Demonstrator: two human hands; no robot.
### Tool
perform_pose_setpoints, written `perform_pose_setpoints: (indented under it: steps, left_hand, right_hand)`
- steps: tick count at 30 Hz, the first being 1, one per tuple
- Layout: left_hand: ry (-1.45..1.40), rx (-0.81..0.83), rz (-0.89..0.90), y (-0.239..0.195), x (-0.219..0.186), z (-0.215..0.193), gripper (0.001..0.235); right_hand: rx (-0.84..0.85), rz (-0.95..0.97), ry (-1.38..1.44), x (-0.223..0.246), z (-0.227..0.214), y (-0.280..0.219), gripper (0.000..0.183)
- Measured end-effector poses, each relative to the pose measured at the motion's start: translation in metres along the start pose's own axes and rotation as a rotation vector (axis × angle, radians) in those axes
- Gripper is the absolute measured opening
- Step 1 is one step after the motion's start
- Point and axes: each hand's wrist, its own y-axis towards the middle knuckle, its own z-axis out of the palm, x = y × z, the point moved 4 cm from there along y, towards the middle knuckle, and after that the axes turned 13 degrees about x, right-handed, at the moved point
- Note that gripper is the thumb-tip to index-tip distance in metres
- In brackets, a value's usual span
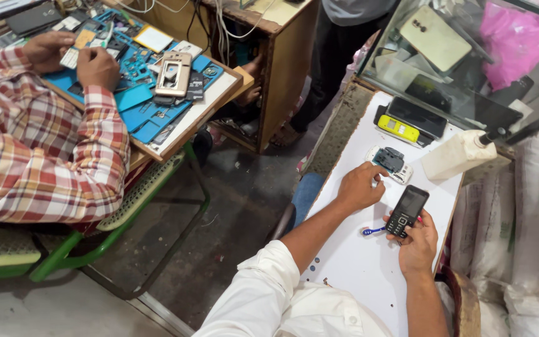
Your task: The person removes a battery from a smartphone, handles a new battery, and places it into the phone. They also handle a feature phone and various tools on the workbench.
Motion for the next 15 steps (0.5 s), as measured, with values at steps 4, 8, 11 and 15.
perform_pose_setpoints:
  steps: [4,8,11,15]
  left_hand:
    - [-0.014,0.01,-0.019,-0.0013,0.0024,0.0017,0.025]
    - [-0.032,0.035,-0.037,-0.001,0.0041,0.0018,0.026]
    - [-0.014,0.004,0.007,-0.0011,0.0034,0.0013,0.026]
    - [-0.006,0.017,-0.006,-0.0013,0.0041,0.0005,0.026]
  right_hand:
    - [0.018,-0.014,0.013,-0.0006,0.0002,-0.0021,0.059]
    - [0.011,-0.017,-0.007,-0.0012,0.0,-0.0021,0.058]
    - [0.02,-0.021,-0.015,-0.0013,-0.0006,-0.0017,0.057]
    - [0.023,-0.022,-0.034,-0.0005,0.0009,-0.0017,0.056]
